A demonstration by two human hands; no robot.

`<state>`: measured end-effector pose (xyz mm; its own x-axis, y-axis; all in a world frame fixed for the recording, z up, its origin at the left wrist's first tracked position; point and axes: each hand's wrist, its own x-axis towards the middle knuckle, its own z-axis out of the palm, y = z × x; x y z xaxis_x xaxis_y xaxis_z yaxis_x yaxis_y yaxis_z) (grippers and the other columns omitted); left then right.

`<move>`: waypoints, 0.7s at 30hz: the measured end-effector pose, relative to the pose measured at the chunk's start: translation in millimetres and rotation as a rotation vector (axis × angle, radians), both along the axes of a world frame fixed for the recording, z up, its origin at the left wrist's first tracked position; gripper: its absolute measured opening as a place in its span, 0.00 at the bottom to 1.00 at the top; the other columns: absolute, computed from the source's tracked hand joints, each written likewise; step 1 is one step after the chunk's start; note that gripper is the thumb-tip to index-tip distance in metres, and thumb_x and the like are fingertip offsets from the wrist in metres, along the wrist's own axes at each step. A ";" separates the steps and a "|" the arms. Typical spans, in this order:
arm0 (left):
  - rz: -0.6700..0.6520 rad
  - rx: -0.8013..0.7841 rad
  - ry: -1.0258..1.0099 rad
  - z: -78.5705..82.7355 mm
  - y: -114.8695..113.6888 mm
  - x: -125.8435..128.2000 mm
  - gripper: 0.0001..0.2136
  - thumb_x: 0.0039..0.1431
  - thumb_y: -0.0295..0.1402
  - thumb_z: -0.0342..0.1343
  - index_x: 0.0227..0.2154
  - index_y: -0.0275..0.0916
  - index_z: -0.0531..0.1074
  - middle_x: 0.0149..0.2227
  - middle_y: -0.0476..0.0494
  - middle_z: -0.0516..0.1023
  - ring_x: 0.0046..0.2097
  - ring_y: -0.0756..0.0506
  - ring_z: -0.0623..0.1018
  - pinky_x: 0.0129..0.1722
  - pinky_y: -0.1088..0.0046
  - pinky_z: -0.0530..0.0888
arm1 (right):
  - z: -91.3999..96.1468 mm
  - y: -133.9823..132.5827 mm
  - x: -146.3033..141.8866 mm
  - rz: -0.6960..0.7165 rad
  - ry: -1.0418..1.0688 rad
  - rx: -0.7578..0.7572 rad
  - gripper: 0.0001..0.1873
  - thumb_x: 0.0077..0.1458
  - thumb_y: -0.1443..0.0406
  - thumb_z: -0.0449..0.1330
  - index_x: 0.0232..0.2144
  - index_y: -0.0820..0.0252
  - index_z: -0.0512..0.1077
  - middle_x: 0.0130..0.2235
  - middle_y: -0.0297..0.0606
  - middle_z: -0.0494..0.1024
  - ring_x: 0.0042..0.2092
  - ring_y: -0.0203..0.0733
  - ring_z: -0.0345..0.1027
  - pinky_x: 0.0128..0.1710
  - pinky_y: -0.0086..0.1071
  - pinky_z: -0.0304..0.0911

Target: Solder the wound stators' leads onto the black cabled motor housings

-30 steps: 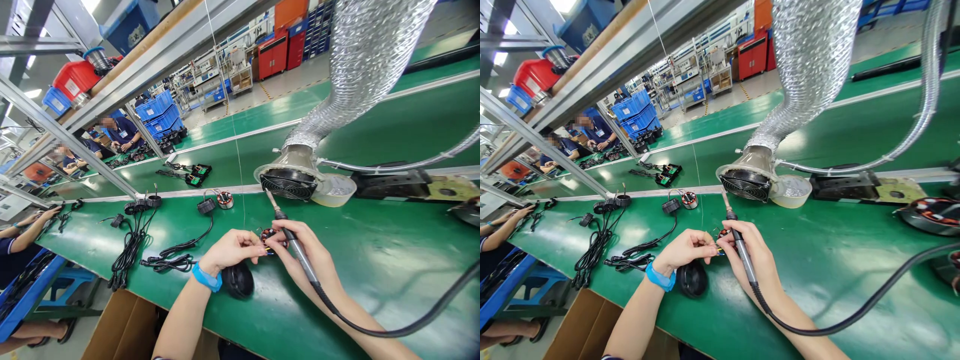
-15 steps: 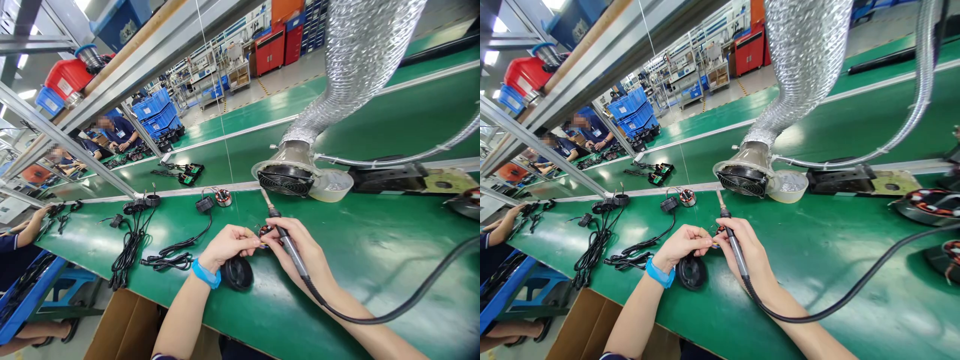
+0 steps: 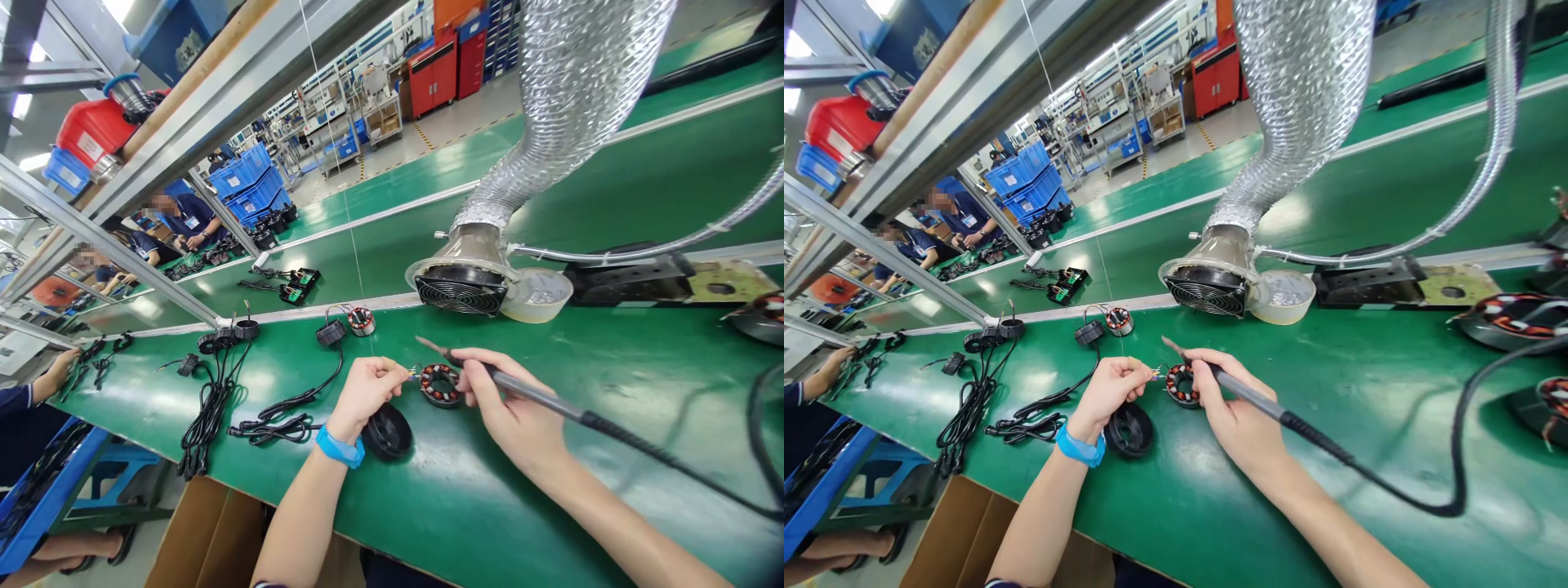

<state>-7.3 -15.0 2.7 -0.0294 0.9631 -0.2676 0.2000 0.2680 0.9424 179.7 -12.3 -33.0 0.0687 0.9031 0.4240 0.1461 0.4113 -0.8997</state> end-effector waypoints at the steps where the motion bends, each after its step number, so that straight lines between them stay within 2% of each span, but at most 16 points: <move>1: 0.002 -0.002 0.010 0.0 0.6 0.0 0.15 0.48 0.42 0.63 0.25 0.33 0.73 0.19 0.51 0.67 0.21 0.55 0.61 0.23 0.77 0.55 | -1.2 -0.3 1.9 0.016 0.023 -0.020 0.15 0.65 0.54 0.56 0.40 0.57 0.76 0.25 0.33 0.75 0.24 0.38 0.70 0.24 0.31 0.67; 6: -0.001 -0.009 0.030 -0.9 2.4 0.4 0.13 0.48 0.40 0.61 0.27 0.32 0.74 0.19 0.51 0.67 0.22 0.55 0.62 0.23 0.77 0.56 | -3.3 -2.3 5.9 0.061 0.040 -0.012 0.15 0.65 0.55 0.56 0.34 0.56 0.76 0.19 0.31 0.70 0.20 0.37 0.66 0.19 0.30 0.61; 12: -0.019 0.000 0.037 -1.7 2.9 0.5 0.13 0.50 0.40 0.61 0.27 0.32 0.74 0.19 0.51 0.68 0.21 0.55 0.61 0.23 0.76 0.56 | -0.1 -2.5 5.4 0.066 -0.017 0.022 0.15 0.63 0.56 0.55 0.31 0.54 0.77 0.19 0.33 0.71 0.22 0.40 0.68 0.20 0.32 0.63; 15: -0.013 -0.004 0.042 -0.8 2.9 0.9 0.14 0.49 0.41 0.62 0.27 0.32 0.75 0.19 0.51 0.68 0.21 0.55 0.62 0.23 0.76 0.56 | -0.7 -2.6 5.3 0.082 -0.009 0.023 0.14 0.63 0.56 0.56 0.31 0.54 0.78 0.19 0.32 0.71 0.21 0.39 0.66 0.19 0.31 0.60; 21: 0.005 0.019 0.058 0.4 2.5 1.9 0.14 0.48 0.42 0.62 0.26 0.33 0.74 0.19 0.51 0.68 0.22 0.54 0.63 0.24 0.76 0.58 | 1.0 0.0 1.1 0.130 0.237 -0.158 0.14 0.61 0.56 0.57 0.30 0.57 0.76 0.15 0.30 0.68 0.15 0.34 0.57 0.12 0.27 0.50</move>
